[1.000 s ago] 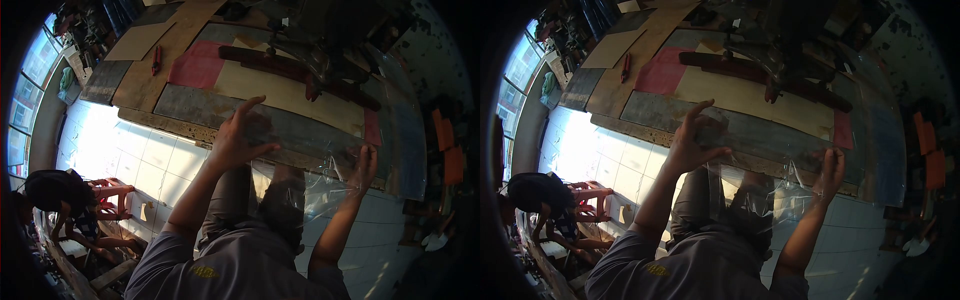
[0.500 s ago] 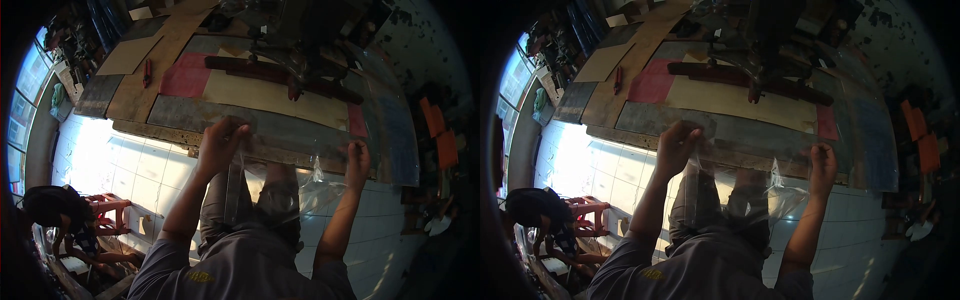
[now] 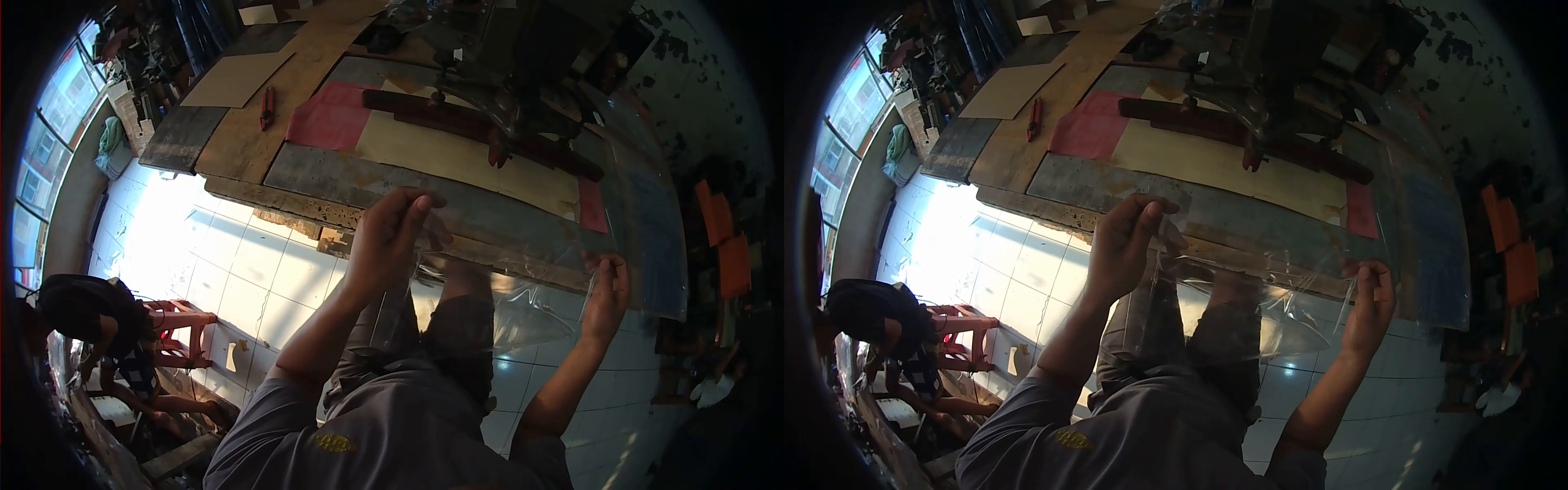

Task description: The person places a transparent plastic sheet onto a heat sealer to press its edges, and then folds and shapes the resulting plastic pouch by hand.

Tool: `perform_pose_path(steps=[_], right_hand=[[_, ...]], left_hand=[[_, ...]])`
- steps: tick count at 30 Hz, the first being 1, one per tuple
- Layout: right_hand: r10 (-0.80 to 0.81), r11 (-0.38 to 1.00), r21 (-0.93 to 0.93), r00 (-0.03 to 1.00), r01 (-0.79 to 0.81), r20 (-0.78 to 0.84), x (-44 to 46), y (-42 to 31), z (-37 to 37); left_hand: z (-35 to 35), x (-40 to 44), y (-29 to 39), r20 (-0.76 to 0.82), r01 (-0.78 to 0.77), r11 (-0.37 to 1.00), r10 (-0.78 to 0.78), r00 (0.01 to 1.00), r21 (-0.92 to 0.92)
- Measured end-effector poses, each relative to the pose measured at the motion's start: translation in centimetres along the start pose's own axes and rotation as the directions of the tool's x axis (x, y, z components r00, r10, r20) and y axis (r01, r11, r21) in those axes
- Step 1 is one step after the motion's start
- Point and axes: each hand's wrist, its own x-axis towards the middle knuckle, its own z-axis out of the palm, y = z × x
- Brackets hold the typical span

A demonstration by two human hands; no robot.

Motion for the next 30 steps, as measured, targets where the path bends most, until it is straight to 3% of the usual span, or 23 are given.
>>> perform_pose_path(steps=[5, 9, 15, 24, 30], right_hand=[[0.008, 0.994, -0.105, 0.998, -0.014, -0.058, 0.1, -0.7, -0.1], [0.050, 0.984, -0.170, 0.998, -0.054, -0.027, 0.1, -1.0, -0.5], [0.109, 0.982, -0.163, 0.990, -0.092, 0.094, 0.4, -1.2, -1.1], [-0.010, 0.989, -0.143, 0.989, 0.031, 0.145, 1.6, -4.1, 1.5], [-0.005, 0.994, -0.101, 0.970, 0.031, 0.243, 1.6, -5.6, 2.9]], left_hand=[[0.1, 0.0, 0.9, 0.069, 0.007, 1.000, -0.008, 0.998, 0.027], [0.2, 0.1, 1.0, 0.036, -0.020, 0.999, 0.018, 0.999, 0.038], [-0.4, 0.7, 0.3, -0.016, -0.060, 0.997, 0.061, 0.998, 0.044], [-1.0, 2.5, -1.3, -0.154, -0.143, 0.953, 0.189, 0.970, 0.267], [-0.9, 2.6, -1.9, -0.207, -0.212, 0.961, 0.247, 0.946, 0.177]])
